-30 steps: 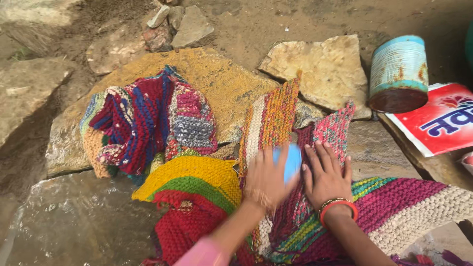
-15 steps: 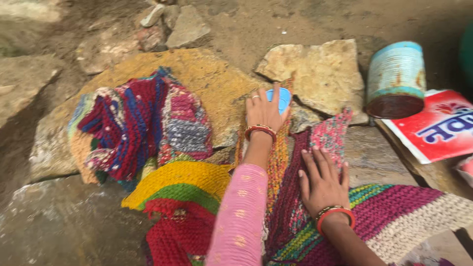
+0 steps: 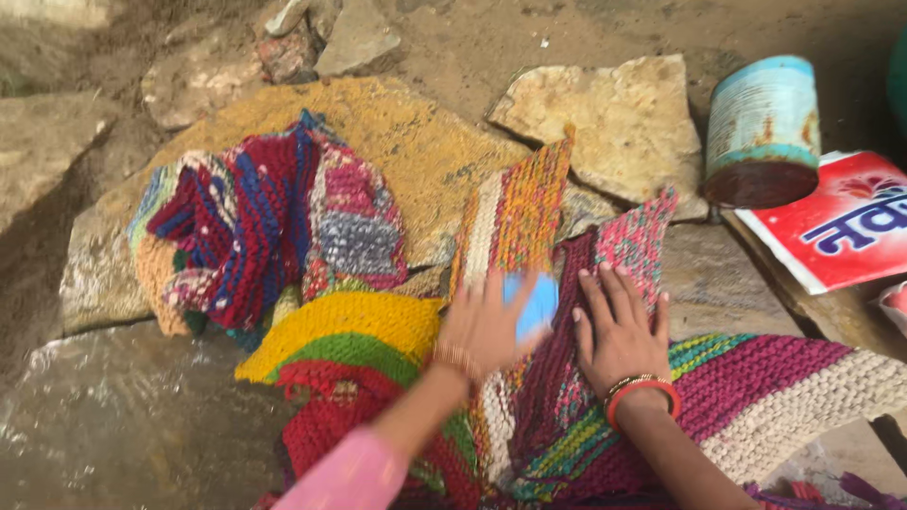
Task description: The person scrubs a multi-colored knitted rug with a blue brush on stone slabs, using water from a nearby bucket and a soap packet.
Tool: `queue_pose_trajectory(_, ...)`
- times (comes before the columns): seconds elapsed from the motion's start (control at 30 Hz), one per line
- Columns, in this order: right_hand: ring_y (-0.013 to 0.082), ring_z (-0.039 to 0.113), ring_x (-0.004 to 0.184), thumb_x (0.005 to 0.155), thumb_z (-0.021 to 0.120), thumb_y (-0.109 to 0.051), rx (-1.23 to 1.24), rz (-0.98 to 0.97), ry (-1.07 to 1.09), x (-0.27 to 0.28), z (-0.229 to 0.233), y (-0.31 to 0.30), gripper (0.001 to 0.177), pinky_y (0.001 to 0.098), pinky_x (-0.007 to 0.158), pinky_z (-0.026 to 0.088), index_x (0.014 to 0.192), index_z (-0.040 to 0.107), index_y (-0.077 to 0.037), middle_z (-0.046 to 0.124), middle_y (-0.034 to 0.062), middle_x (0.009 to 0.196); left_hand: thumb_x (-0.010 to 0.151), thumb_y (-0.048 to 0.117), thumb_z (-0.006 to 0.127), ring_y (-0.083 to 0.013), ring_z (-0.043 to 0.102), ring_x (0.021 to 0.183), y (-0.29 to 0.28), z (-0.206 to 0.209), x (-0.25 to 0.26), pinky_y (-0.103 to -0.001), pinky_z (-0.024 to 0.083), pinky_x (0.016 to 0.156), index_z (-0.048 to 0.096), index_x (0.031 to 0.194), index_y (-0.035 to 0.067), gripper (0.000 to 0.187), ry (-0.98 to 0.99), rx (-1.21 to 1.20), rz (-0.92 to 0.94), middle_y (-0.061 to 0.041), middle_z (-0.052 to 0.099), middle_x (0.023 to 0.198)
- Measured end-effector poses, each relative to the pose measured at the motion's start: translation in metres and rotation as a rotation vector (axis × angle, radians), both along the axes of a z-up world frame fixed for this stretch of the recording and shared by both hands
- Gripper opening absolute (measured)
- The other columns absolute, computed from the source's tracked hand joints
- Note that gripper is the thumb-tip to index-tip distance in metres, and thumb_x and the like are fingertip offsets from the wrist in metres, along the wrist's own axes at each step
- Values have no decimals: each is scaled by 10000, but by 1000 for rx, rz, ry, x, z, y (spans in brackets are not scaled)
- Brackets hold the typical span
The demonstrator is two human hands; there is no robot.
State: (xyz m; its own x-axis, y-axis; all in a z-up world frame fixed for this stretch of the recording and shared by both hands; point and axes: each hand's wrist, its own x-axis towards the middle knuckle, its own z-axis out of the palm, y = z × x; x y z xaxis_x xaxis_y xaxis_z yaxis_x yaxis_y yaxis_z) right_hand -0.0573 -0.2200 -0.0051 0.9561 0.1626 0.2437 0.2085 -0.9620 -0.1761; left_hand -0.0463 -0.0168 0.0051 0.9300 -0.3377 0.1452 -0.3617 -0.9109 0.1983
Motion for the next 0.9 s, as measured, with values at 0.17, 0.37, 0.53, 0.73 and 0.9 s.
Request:
queue_pose_trajectory(0.17,219,325,1510,994,478,-360,49,9,-18,-1,5,0,525,627,1210,182,1501,476,-222,431,48,1578,872,601,618,-360,572,1153,-14,-14,112,-495,462,909,416,1528,151,821,-288,-7,381,-201,558,1322)
queue_pose_trajectory(0.37,214,314,1515,999,480,-383,69,16,0,-1,0,-3,525,640,1209,173,1499,481,-224,425,53,1583,873,615,629,-376,571,1114,-25,-4,38,-528,444,994,415,1529,175,818,-219,1,326,-198,568,1221)
queue_pose_trajectory(0.53,233,257,1531,973,486,-434,54,97,27,0,-12,-16,604,659,1202,135,1536,417,-226,345,66,1624,878,595,632,-396,564,1075,-18,16,-71,-533,440,916,398,1569,136,861,-13,-66,157,-214,563,1163)
queue_pose_trajectory(0.73,283,114,1521,841,520,-614,25,197,35,-37,-18,-10,854,709,1132,30,1552,317,-188,153,143,1647,907,617,632,-483,570,1055,-1,23,-103,-558,499,860,393,1542,131,835,228,-195,158,-318,511,1200)
queue_pose_trajectory(0.9,359,88,1524,840,587,-635,-40,449,288,-100,14,49,877,721,1149,-15,1539,306,-185,149,233,1619,907,591,594,-526,605,1079,6,45,-27,-581,526,858,391,1542,128,811,-2,-375,483,-335,530,1229)
